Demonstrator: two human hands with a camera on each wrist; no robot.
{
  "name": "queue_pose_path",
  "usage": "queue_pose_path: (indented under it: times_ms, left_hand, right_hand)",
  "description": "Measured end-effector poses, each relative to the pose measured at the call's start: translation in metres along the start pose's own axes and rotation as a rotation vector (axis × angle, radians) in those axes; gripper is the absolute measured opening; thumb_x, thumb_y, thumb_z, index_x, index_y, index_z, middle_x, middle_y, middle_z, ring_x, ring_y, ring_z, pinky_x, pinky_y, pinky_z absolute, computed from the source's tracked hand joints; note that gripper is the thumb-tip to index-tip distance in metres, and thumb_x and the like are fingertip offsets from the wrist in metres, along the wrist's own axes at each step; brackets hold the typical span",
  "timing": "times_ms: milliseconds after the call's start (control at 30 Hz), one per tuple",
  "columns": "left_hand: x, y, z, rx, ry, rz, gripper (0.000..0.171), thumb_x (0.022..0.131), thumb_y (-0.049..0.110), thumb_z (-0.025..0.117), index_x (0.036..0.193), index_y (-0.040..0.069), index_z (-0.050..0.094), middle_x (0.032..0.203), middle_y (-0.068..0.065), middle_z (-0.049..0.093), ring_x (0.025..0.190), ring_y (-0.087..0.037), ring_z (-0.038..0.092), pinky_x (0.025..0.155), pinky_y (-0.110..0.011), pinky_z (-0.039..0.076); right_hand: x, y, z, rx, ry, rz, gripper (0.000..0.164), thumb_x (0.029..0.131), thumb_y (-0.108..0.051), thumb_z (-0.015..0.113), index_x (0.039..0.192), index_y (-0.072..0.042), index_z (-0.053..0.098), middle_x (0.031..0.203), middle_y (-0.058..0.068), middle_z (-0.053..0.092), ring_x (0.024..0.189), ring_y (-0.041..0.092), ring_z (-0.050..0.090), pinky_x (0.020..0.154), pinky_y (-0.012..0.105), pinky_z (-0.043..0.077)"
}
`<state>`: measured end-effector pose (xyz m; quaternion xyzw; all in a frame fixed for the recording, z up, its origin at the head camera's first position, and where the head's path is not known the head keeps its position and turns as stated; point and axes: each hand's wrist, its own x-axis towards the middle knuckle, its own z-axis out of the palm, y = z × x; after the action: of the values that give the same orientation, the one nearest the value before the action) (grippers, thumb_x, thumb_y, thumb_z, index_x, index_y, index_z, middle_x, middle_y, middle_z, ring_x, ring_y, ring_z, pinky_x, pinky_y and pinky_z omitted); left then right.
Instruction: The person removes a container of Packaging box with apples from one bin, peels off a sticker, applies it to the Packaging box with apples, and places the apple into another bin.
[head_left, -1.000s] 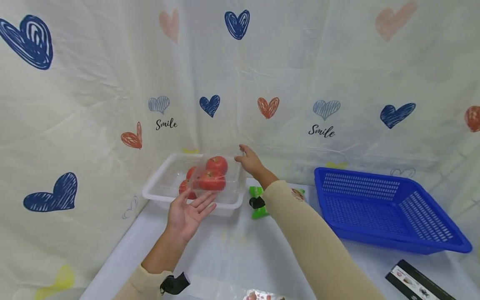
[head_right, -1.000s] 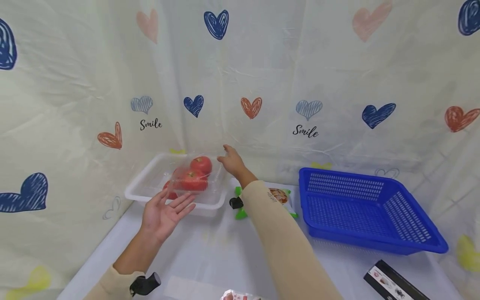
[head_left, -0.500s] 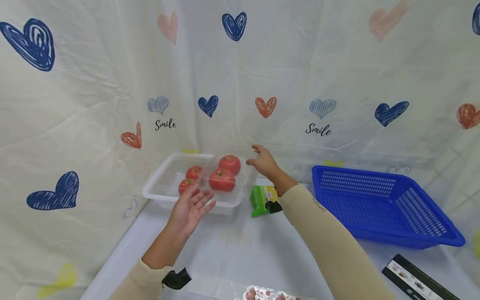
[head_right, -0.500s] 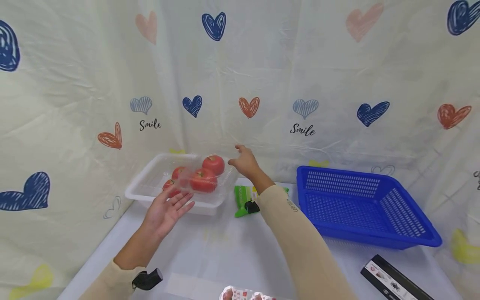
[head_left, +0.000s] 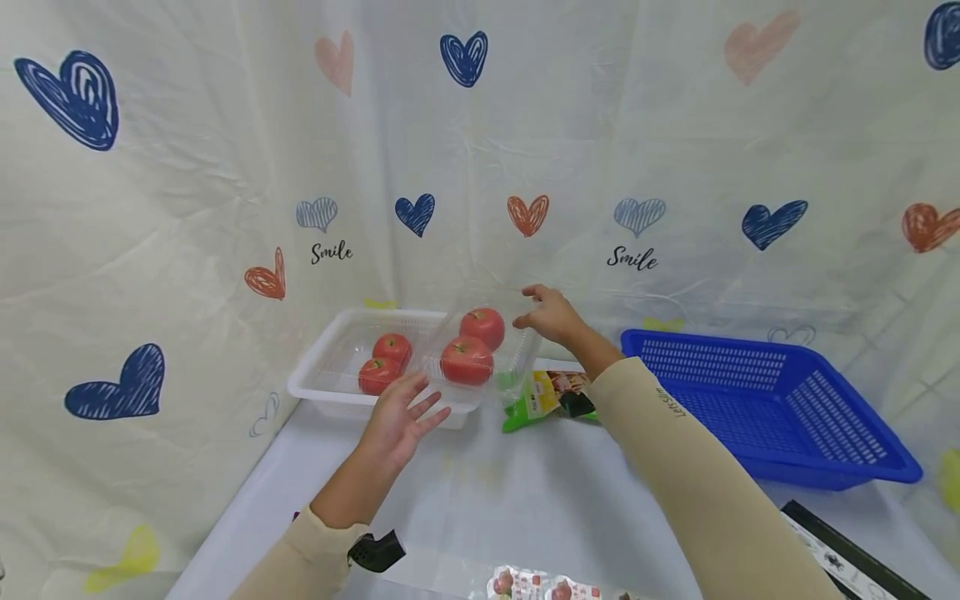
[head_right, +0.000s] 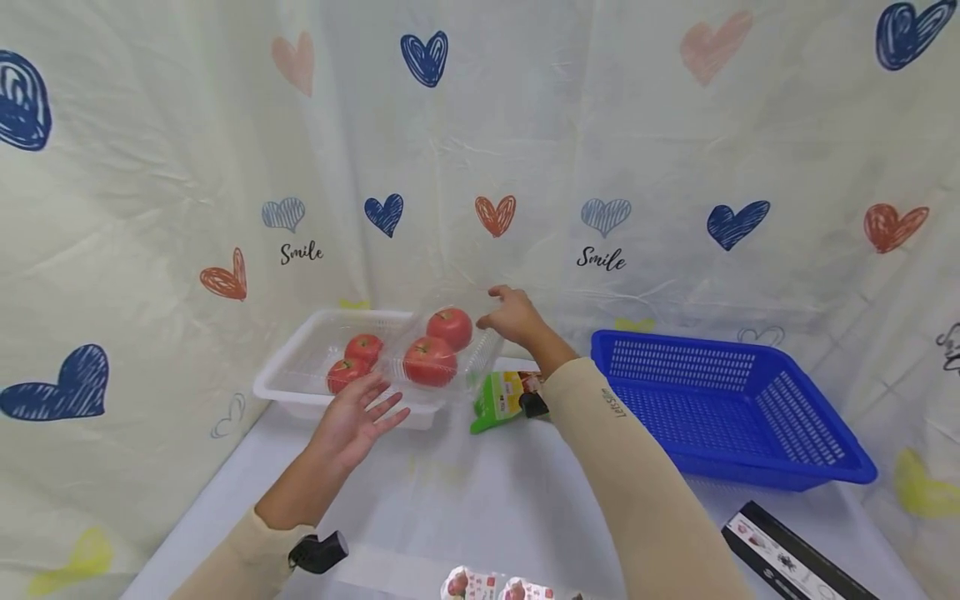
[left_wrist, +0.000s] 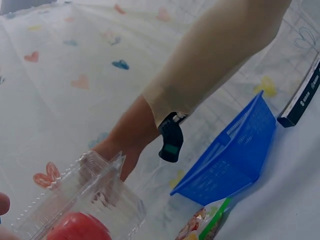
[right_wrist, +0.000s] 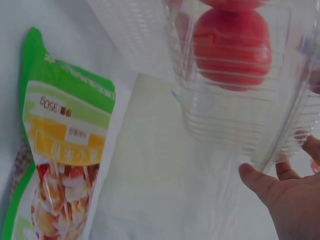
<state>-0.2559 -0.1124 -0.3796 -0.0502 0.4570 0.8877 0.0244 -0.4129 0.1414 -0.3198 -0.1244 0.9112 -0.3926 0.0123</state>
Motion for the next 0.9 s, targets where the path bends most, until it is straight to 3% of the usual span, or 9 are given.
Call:
queue_pose_path:
  times_ms: [167, 400, 600, 733, 900]
  left_hand:
    - [0.0, -0.002, 0.004, 0.065, -0.016, -0.001, 0.058, 0.098, 0.024, 0.057, 0.144, -0.001, 0.03, 0.146, -0.019, 0.029, 0.132, -0.042, 0.03, 0.104, -0.058, 0.033]
    - [0.002, -0.005, 0.006, 0.129, -0.024, -0.025, 0.06, 0.098, 0.026, 0.057, 0.146, 0.003, 0.029, 0.145, -0.016, 0.03, 0.132, -0.04, 0.03, 0.104, -0.059, 0.034]
    - [0.01, -0.009, 0.013, 0.177, -0.034, -0.042, 0.062, 0.097, 0.025, 0.059, 0.147, 0.005, 0.03, 0.142, -0.016, 0.033, 0.13, -0.038, 0.031, 0.105, -0.057, 0.033]
    - [0.016, -0.013, 0.02, 0.219, -0.035, -0.037, 0.064, 0.094, 0.026, 0.065, 0.146, 0.005, 0.034, 0.138, -0.014, 0.04, 0.129, -0.037, 0.033, 0.105, -0.056, 0.034]
    - [0.025, -0.02, 0.025, 0.239, -0.048, -0.033, 0.05, 0.09, 0.026, 0.07, 0.129, 0.006, 0.046, 0.119, -0.008, 0.05, 0.122, -0.034, 0.038, 0.102, -0.054, 0.037]
  right_hand:
    - [-0.007, 0.001, -0.009, -0.103, -0.1, 0.046, 0.085, 0.085, -0.028, 0.07, 0.153, -0.004, 0.025, 0.156, 0.019, 0.025, 0.141, 0.038, 0.025, 0.11, 0.054, 0.026]
    - [-0.018, 0.007, -0.024, -0.083, -0.242, 0.164, 0.09, 0.087, -0.031, 0.072, 0.153, 0.0, 0.019, 0.157, 0.021, 0.019, 0.133, 0.04, 0.037, 0.097, 0.05, 0.045]
    - [-0.032, 0.015, -0.042, -0.048, -0.281, 0.229, 0.092, 0.086, -0.035, 0.073, 0.152, 0.001, 0.02, 0.155, 0.022, 0.02, 0.134, 0.04, 0.035, 0.097, 0.052, 0.044]
    - [-0.043, 0.023, -0.053, -0.102, -0.29, 0.246, 0.096, 0.084, -0.044, 0.074, 0.151, 0.001, 0.022, 0.155, 0.023, 0.02, 0.132, 0.04, 0.037, 0.095, 0.05, 0.046]
    - [-0.059, 0.03, -0.061, -0.188, -0.297, 0.253, 0.102, 0.08, -0.053, 0.074, 0.151, 0.002, 0.025, 0.153, 0.025, 0.025, 0.123, 0.038, 0.045, 0.088, 0.045, 0.051]
